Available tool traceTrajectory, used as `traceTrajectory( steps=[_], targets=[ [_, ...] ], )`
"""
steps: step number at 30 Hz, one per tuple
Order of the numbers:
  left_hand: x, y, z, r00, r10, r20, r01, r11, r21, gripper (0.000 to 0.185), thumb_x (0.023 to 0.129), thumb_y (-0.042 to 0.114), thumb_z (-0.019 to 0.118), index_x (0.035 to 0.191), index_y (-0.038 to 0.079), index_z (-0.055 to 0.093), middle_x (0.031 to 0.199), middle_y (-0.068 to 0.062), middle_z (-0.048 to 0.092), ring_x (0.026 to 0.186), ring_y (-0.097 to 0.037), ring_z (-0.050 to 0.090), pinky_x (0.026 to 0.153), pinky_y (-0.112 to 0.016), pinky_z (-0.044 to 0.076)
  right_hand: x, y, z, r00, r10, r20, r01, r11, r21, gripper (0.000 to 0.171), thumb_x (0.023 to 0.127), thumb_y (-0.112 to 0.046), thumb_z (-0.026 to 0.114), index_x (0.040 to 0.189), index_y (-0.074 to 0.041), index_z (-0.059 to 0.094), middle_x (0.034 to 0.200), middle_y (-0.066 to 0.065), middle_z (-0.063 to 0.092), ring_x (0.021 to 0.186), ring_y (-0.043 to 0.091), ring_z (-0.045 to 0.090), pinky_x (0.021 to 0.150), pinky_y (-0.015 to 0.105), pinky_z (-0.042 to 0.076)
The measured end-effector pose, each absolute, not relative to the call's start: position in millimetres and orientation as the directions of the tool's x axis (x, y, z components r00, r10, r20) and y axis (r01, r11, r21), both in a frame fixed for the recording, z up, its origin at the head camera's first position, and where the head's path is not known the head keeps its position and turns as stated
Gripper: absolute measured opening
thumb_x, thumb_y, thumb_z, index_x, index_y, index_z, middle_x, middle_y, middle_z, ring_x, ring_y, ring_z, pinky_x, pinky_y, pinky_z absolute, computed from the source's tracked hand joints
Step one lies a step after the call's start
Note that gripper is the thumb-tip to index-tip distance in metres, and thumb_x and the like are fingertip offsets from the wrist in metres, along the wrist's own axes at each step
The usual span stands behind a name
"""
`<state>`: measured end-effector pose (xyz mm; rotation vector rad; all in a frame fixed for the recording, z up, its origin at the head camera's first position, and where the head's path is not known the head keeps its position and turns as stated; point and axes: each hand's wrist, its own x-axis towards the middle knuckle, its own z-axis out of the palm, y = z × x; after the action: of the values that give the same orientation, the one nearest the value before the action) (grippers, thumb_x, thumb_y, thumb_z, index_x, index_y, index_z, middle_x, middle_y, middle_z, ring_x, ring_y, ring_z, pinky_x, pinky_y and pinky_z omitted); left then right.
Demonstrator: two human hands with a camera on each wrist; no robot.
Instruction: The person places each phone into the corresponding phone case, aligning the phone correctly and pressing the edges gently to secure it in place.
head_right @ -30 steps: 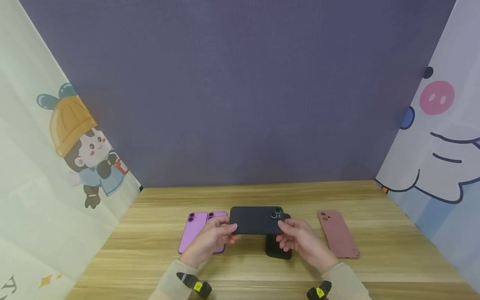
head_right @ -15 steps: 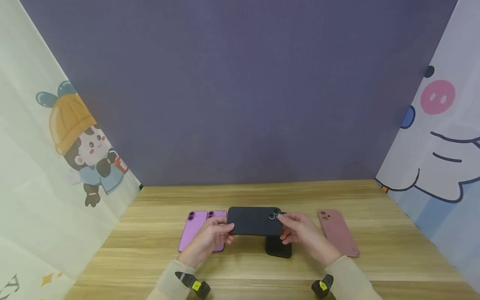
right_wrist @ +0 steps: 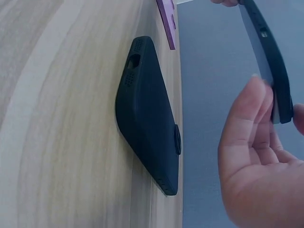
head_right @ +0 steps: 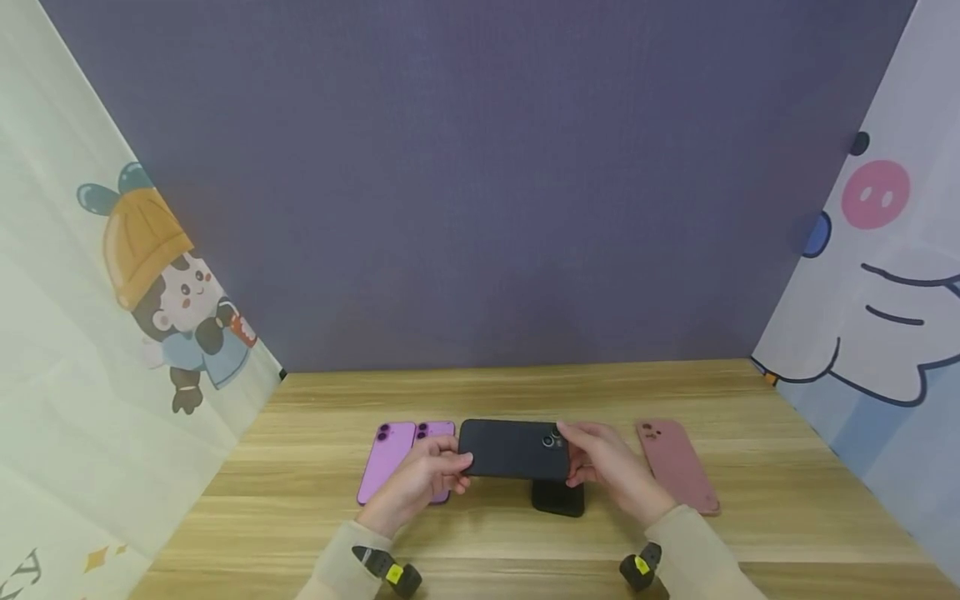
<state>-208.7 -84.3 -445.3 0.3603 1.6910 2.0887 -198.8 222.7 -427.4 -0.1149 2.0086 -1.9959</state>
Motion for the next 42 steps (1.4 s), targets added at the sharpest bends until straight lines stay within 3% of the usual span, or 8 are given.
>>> traceTrajectory(
  steps=[19, 35, 42],
  targets=[
    [-202.9, -81.3, -445.9, -0.865, 0.498, -0.068, -0.130, -0.091, 0.987, 0.019, 0.092, 0.008, 0.071, 0.090, 0.004, 0.052, 0.083, -0.009, 0.062, 0.072, -0.018, 0.065, 0.068, -0.028, 0.057, -196.1, 218.4, -435.0, -0.971, -0.216, -0.099, 0.071, 0.138, -0.988, 0.033, 0.109, -0.029, 0.048, 0.083, -0.009, 0.053, 0.069, 0.002, 0.052, 0.061, 0.015, 0.052, 0.058, 0.029, 0.051],
    [-202.9, -79.4, -449.8, -0.856, 0.514, -0.051, -0.105, -0.078, 0.991, 0.020, 0.092, 0.005, 0.069, 0.087, 0.005, 0.050, 0.083, -0.008, 0.062, 0.072, -0.019, 0.065, 0.067, -0.028, 0.057, -195.1, 214.9, -439.0, -0.982, -0.129, -0.139, 0.103, 0.253, -0.962, 0.036, 0.110, -0.022, 0.044, 0.077, -0.009, 0.048, 0.065, 0.004, 0.048, 0.059, 0.017, 0.047, 0.055, 0.028, 0.042],
    [-203.4, -81.1, -449.8, -0.859, 0.508, -0.053, -0.108, -0.081, 0.991, 0.021, 0.092, 0.008, 0.070, 0.087, 0.006, 0.049, 0.082, -0.006, 0.061, 0.071, -0.017, 0.064, 0.066, -0.028, 0.057, -194.1, 221.1, -434.7, -0.955, -0.250, -0.158, 0.114, 0.183, -0.976, 0.037, 0.109, -0.033, 0.047, 0.082, -0.010, 0.048, 0.068, 0.003, 0.051, 0.060, 0.016, 0.052, 0.057, 0.031, 0.050]
  ],
)
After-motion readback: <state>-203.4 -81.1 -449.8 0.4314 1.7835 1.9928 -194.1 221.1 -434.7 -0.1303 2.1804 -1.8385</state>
